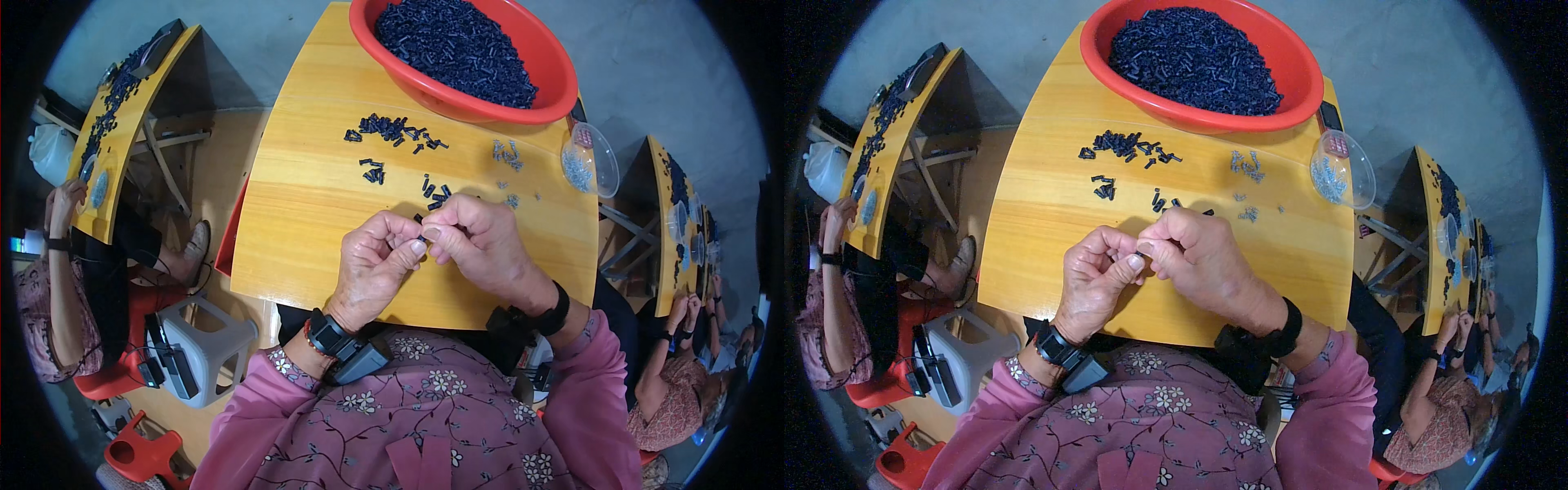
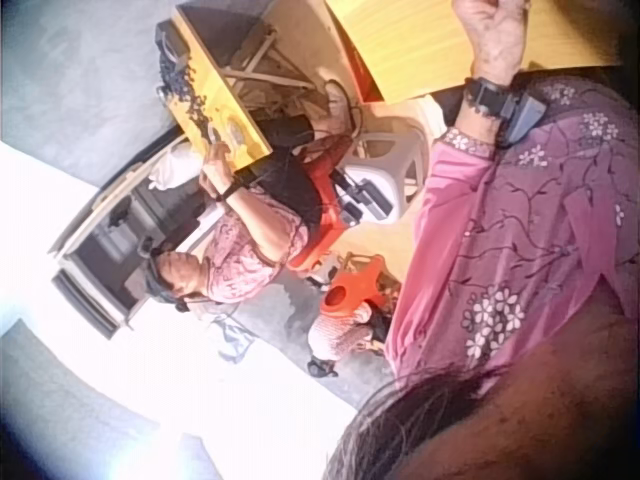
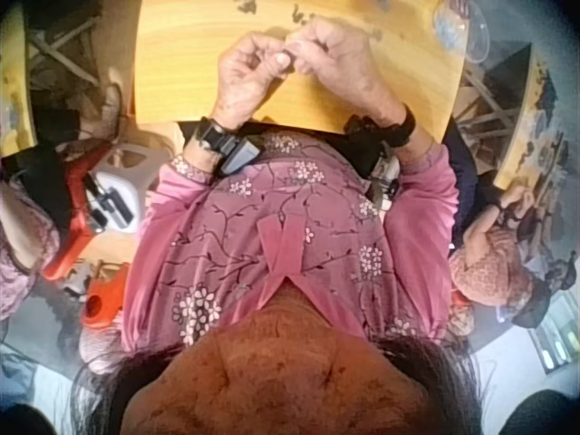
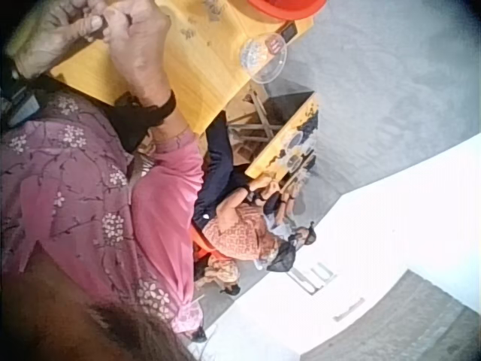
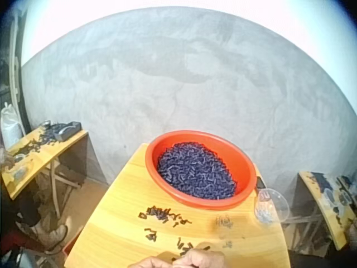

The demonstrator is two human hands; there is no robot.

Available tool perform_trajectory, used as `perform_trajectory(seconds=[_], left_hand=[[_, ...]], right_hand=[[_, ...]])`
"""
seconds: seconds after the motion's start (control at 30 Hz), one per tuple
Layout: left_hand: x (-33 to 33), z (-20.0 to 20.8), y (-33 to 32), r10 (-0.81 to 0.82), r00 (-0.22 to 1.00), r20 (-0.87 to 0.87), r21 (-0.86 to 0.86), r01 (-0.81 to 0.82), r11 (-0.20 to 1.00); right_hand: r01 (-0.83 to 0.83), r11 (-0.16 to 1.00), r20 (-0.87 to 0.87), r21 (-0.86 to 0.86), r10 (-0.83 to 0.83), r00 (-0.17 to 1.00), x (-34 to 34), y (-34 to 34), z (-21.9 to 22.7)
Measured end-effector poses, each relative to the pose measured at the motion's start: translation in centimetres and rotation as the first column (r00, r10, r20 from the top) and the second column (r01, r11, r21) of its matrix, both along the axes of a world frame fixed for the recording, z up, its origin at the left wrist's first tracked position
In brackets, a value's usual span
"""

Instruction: Assemble small black and silver plastic components at a workbench.

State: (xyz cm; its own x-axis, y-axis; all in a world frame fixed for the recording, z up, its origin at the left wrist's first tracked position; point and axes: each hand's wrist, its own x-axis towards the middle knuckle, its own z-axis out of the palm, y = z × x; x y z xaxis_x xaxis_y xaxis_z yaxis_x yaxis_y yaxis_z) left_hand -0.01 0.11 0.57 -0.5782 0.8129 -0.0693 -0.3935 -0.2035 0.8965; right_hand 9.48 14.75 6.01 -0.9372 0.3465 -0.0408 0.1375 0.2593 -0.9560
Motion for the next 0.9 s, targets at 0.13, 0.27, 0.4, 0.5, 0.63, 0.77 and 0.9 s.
perform_trajectory(seconds=[0.13, 0.27, 0.4, 0.5, 0.63, 0.77, 0.9], left_hand=[[0.0, -0.4, 0.0, 0.007, 1.000, -0.030, 0.029, -0.006, 1.000], [0.1, -0.3, -0.1, -0.011, 0.999, -0.032, 0.011, 0.012, 1.000], [-0.2, -0.4, -0.1, -0.023, 1.000, -0.018, 0.026, 0.023, 0.999], [-0.3, -0.2, -0.1, -0.022, 1.000, 0.022, 0.027, 0.021, 0.999], [-0.4, -0.4, -0.2, -0.017, 0.995, 0.098, 0.060, 0.011, 0.998], [-0.2, -0.4, -0.1, -0.017, 0.966, 0.259, 0.099, -0.009, 0.995], [-0.3, -0.7, -0.2, -0.051, 0.968, 0.244, 0.111, 0.024, 0.994]], right_hand=[[-0.013, 0.994, -0.130, 0.107, 0.027, 0.991, 0.3, -0.4, -1.5], [-0.031, 0.982, -0.135, 0.188, 0.057, 0.989, 0.7, -0.5, -1.6], [-0.154, 0.977, -0.151, 0.146, 0.176, 0.973, 0.8, 0.5, -1.1], [-0.104, 0.983, -0.178, -0.154, 0.075, 0.981, 1.3, 0.0, -1.2], [-0.054, 0.977, -0.090, -0.206, 0.036, 0.995, 1.6, -0.3, -1.4], [-0.078, 0.916, -0.088, 0.392, 0.122, 0.989, 0.6, -0.8, 0.4], [-0.055, 0.732, -0.128, 0.680, 0.192, 0.973, -0.1, -1.2, -0.4]])
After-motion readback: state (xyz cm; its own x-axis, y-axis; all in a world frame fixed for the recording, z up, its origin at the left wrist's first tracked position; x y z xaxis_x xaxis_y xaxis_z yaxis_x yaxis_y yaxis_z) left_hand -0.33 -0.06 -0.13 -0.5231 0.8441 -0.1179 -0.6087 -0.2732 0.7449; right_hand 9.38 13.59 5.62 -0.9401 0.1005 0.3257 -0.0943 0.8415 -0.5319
